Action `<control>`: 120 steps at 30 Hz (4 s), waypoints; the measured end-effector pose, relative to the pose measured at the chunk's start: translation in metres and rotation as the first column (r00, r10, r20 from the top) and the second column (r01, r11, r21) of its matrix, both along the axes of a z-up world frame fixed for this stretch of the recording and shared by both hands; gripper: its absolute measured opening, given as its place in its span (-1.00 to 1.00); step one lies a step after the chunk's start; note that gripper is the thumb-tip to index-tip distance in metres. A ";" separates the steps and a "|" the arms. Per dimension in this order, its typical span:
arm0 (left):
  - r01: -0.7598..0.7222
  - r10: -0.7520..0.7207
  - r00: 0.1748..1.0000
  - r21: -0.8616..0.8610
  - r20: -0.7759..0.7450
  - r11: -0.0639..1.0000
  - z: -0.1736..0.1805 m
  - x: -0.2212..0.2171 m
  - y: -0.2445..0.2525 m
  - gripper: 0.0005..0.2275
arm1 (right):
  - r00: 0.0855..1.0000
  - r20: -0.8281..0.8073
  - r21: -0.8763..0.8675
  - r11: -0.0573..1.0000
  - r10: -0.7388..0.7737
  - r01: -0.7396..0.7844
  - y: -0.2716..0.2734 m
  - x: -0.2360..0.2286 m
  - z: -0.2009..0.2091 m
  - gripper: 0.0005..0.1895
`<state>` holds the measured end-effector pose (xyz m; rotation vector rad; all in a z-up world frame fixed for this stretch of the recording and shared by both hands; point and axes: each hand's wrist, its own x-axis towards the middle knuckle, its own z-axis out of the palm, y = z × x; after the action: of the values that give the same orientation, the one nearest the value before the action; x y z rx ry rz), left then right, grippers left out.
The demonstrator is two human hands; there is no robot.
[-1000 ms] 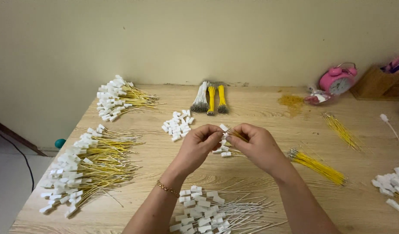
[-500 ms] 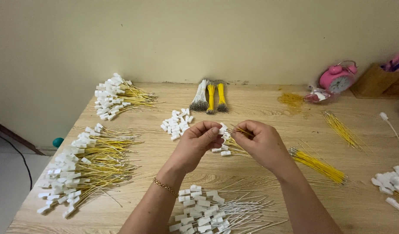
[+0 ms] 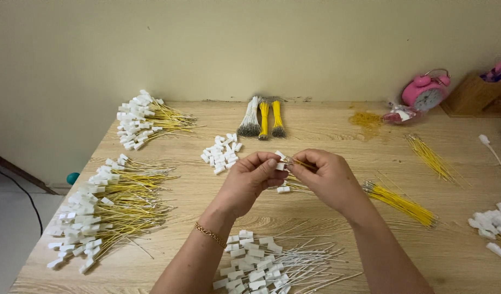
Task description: Manually assembling small white plastic components onto yellow and white wires.
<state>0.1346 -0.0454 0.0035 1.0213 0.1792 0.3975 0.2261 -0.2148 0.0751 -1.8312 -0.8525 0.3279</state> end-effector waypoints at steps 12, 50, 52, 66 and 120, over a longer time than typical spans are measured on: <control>0.023 -0.020 0.999 -0.079 0.031 0.997 -0.008 0.005 0.003 -0.80 | 0.999 -0.010 -0.068 0.996 -0.050 0.050 0.000 -0.003 0.003 -0.88; 0.609 0.129 0.784 0.793 -0.607 0.035 0.035 -0.089 0.013 -0.71 | 0.933 0.352 -0.238 0.971 0.069 0.018 0.004 0.007 -0.020 -0.80; 0.652 0.135 0.753 0.758 -0.644 -0.022 0.023 -0.095 0.013 -0.71 | 0.947 0.319 -0.223 0.974 0.040 0.034 0.001 0.004 -0.014 -0.80; 0.338 0.115 0.901 0.842 -0.419 0.421 0.015 -0.090 0.024 -0.85 | 0.970 -0.191 0.055 0.988 0.150 -0.142 0.006 0.002 -0.008 -0.85; -0.013 0.013 0.999 -0.002 0.038 1.000 -0.016 0.005 0.008 -0.84 | 0.997 -0.066 -0.040 0.999 -0.033 0.030 -0.001 0.003 0.000 -0.92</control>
<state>0.1393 -0.0374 -0.0125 1.0103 0.1527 0.4283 0.2291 -0.2160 0.0756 -1.8577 -0.7749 0.3862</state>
